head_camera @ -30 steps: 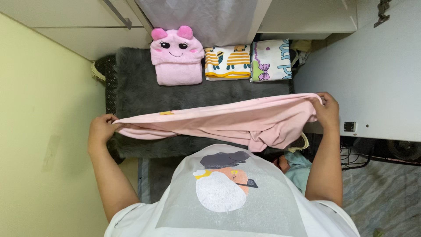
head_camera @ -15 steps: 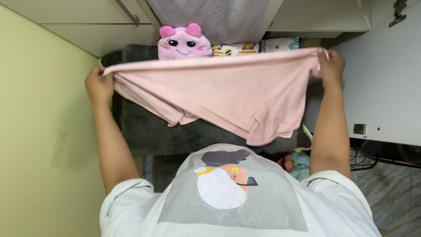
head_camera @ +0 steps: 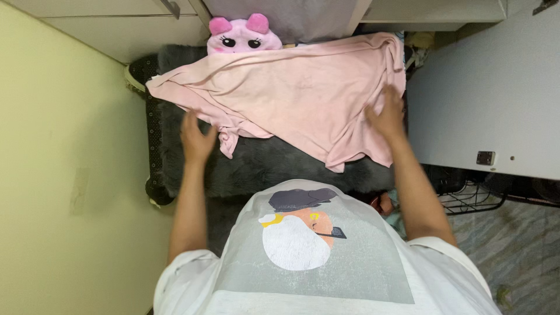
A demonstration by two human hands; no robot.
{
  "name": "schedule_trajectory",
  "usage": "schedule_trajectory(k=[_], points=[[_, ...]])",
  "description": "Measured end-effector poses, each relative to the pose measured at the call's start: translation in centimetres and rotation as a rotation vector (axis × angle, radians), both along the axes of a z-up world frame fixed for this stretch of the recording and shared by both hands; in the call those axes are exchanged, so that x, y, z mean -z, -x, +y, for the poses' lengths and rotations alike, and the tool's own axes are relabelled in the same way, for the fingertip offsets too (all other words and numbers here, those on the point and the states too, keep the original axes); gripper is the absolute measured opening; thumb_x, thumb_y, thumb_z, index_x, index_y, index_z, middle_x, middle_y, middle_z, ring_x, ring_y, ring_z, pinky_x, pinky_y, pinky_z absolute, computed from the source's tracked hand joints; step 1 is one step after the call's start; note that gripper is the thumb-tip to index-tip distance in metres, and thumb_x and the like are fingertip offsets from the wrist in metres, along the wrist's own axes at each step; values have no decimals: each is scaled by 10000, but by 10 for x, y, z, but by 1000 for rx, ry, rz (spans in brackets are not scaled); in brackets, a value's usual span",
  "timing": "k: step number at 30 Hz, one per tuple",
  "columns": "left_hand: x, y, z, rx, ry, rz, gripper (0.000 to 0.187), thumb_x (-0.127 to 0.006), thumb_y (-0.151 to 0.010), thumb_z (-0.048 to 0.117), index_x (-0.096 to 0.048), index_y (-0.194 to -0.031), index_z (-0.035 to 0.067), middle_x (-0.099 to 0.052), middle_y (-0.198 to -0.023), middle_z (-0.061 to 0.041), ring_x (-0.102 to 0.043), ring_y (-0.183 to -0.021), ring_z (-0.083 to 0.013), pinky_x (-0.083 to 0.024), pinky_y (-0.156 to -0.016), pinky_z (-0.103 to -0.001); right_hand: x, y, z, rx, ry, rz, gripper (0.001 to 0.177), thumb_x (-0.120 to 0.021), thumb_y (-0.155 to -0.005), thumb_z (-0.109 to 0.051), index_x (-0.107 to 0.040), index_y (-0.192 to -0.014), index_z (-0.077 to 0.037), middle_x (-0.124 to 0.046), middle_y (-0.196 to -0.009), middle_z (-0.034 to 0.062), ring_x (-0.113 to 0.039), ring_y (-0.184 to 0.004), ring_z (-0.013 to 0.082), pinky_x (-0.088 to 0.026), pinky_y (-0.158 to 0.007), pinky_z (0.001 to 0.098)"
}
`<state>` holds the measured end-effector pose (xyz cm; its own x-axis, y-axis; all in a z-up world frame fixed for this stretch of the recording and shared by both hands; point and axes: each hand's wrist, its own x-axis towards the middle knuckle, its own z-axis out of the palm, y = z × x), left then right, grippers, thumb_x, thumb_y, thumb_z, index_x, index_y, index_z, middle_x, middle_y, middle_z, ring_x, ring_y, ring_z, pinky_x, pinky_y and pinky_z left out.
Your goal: The person folds a pink plush blanket with a cartoon face and then a pink patterned blanket on a dark grey surface. The person smooths and aligns the edges before folding each item into a compact rectangle and placing it with other folded items.
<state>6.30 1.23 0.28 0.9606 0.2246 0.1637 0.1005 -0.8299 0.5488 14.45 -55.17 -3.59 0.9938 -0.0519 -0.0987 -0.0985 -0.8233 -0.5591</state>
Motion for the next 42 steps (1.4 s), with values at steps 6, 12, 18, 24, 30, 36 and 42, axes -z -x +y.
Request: schedule_trajectory(k=[6,12,18,24,30,36,42], points=[[47,61,-56,91,115,108,760,-860,-797,305,-544,-1425,16,-498,-1443,-305,-508,-1293,-471,-443,-1040,-508,1,101,41,-148,160,55,910,-687,-913,-576,-314,-1624,-146,-143,-1713,197,-133,-1567,410,-100,-1201,653],[86,70,-43,-9,222,-33,381,-730,-947,138,-685,-1323,88,-692,-1286,-221,-678,-1177,-385,-535,-989,-431,20,156,35,-285,179,122,1038,-758,-751,-632,-329,-1573,-162,-250,-1646,191,-229,-1522,360,-159,-1176,604],[62,64,-2,-321,489,-131,182,-682,-1001,101,-713,-1176,62,-732,-1096,-109,-670,-888,-197,-552,-737,-306,30,155,3,-195,66,34,911,-796,-822,-318,-354,-1589,-103,-464,-1578,163,-457,-1420,351,-351,-1177,472],[37,79,38,-535,491,-152,187,-653,-1051,144,-681,-1212,53,-715,-999,-121,-661,-838,-227,-519,-720,-325,25,151,-1,-172,2,-59,746,-748,-770,-106,-506,-1476,-105,-495,-1557,133,-520,-1361,358,-402,-1120,444],[54,102,82,-773,272,-447,164,-600,-1066,71,-628,-1217,13,-687,-1207,-166,-705,-1085,-259,-577,-916,-319,30,154,1,-53,-34,-42,575,-664,-858,-42,-579,-1421,-122,-513,-1565,101,-552,-1334,329,-427,-1145,416],[71,120,86,-777,105,-256,528,-631,-953,46,-481,-1457,5,-448,-1458,-279,-439,-1332,-378,-434,-1075,-511,45,167,-10,16,158,-102,549,-638,-899,-42,-575,-1439,-121,-446,-1600,126,-435,-1433,324,-322,-1181,499],[79,128,-5,-188,-261,10,664,-717,-945,390,-483,-1496,105,-455,-1582,-126,-302,-1547,-323,-105,-1216,-706,57,184,-22,139,300,-154,549,-606,-957,-77,-537,-1501,-96,-424,-1604,152,-369,-1470,321,-185,-1176,580]])
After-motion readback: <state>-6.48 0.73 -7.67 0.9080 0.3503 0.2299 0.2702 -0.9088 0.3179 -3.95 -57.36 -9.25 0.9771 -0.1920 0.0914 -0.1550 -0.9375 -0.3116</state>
